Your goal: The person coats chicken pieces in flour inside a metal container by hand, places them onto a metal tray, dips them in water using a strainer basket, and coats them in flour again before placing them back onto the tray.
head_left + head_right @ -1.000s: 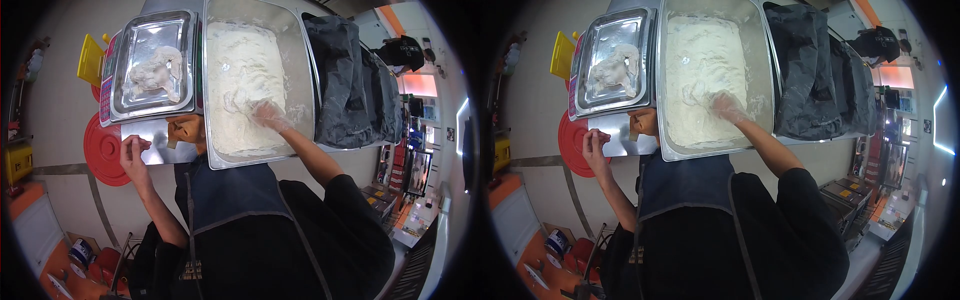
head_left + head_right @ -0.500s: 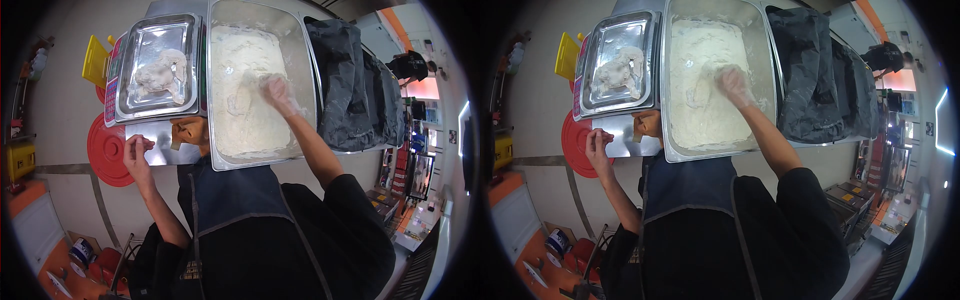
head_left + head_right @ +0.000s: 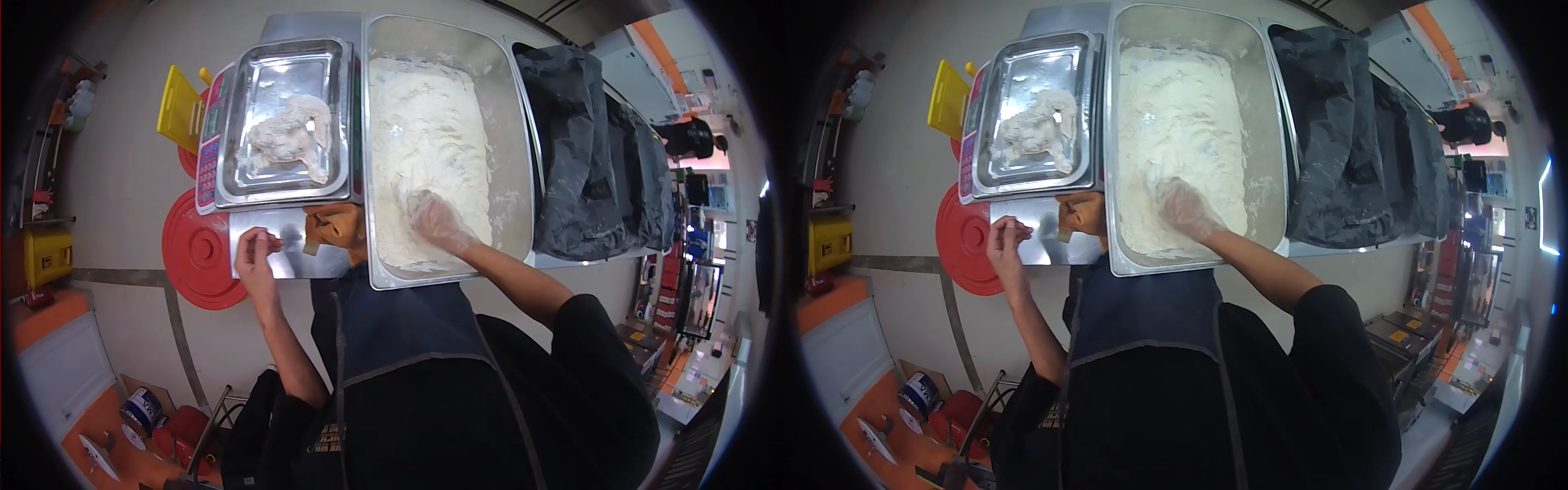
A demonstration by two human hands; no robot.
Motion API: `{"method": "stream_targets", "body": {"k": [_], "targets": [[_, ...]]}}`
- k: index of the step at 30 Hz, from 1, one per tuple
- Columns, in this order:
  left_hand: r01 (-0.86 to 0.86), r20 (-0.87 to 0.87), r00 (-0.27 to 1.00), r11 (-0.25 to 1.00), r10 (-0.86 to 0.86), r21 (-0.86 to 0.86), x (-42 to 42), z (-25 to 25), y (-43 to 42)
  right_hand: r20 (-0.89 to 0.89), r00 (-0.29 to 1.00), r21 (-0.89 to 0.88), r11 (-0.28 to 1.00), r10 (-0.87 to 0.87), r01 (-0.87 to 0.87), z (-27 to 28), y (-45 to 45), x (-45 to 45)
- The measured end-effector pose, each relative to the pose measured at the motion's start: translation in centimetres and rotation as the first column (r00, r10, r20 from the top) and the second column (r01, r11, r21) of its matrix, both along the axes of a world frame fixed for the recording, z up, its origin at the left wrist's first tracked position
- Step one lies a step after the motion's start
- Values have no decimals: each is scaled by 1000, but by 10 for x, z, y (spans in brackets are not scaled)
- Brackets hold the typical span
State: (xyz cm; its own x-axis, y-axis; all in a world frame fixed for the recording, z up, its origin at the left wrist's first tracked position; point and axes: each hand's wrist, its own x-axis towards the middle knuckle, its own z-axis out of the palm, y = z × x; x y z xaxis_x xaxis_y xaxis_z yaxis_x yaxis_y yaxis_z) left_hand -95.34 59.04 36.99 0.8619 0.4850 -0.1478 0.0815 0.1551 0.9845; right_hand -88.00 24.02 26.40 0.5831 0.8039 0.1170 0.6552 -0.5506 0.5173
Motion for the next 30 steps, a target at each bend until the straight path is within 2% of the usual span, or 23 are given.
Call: {"method": "stream_targets", "body": {"k": [1, 4, 7, 8, 10, 12, 13, 14, 15, 16, 17, 18, 19, 22, 25, 28, 29, 30], "targets": [[21, -21, 1000, 1000, -20, 11, 1, 1, -2, -187, 982, 180, 981, -37, 71, 46, 21, -2], [72, 8, 997, 997, -72, -15, 7, 8, -7, -501, 859, 313, 904, -103, 291, 29, 19, -3], [84, 40, 996, 996, -84, -4, 13, 17, -10, -177, 981, 273, 962, 81, -30, 23, 6, -5], [84, 48, 995, 996, -83, -2, 14, 19, -10, -342, 939, 236, 964, -37, 124, 22, 3, -5], [81, 60, 995, 997, -80, 0, 16, 22, -10, -626, 734, 84, 913, -264, 400, 30, 5, -5], [85, 61, 994, 996, -85, 1, 17, 22, -9, -512, 813, -26, 951, -276, 307, 16, 8, -9], [89, 62, 994, 996, -89, 3, 17, 22, -9, -352, 908, -43, 973, -227, 227, 9, 9, -10], [91, 64, 994, 996, -91, 8, 18, 22, -9, -172, 970, -68, 984, -173, 163, 3, 10, -11], [93, 65, 993, 996, -94, 12, 18, 23, -9, 124, 991, -85, 995, -50, 60, 4, 13, -11], [96, 65, 993, 995, -96, 16, 18, 23, -9, 403, 911, -133, 991, 85, -34, 5, 16, -10], [97, 69, 993, 995, -98, 14, 19, 22, -10, 46, 998, 36, 999, -42, 40, 7, 18, -6], [98, 71, 993, 995, -99, 9, 20, 19, -10, -333, 937, 163, 972, -107, 169, 12, 20, -1], [98, 73, 993, 995, -98, 4, 19, 17, -10, -667, 738, 228, 916, -100, 331, 19, 23, 2], [84, 58, 995, 996, -84, 6, 18, 15, -10, -712, 636, 85, 862, -299, 500, 47, 33, 0], [81, 56, 995, 997, -81, 7, 16, 15, -11, -929, 364, 169, 789, -73, 590, 59, 41, 5], [93, 45, 995, 996, -93, 7, 17, 13, -14, -825, 505, 7, 890, -252, 456, 39, 56, -2], [97, 53, 994, 995, -97, 5, 18, 14, -14, -751, 559, -72, 885, -351, 460, 38, 55, -6], [100, 60, 993, 995, -100, 2, 18, 16, -15, -805, 538, 14, 898, -250, 439, 38, 53, -4]]}}
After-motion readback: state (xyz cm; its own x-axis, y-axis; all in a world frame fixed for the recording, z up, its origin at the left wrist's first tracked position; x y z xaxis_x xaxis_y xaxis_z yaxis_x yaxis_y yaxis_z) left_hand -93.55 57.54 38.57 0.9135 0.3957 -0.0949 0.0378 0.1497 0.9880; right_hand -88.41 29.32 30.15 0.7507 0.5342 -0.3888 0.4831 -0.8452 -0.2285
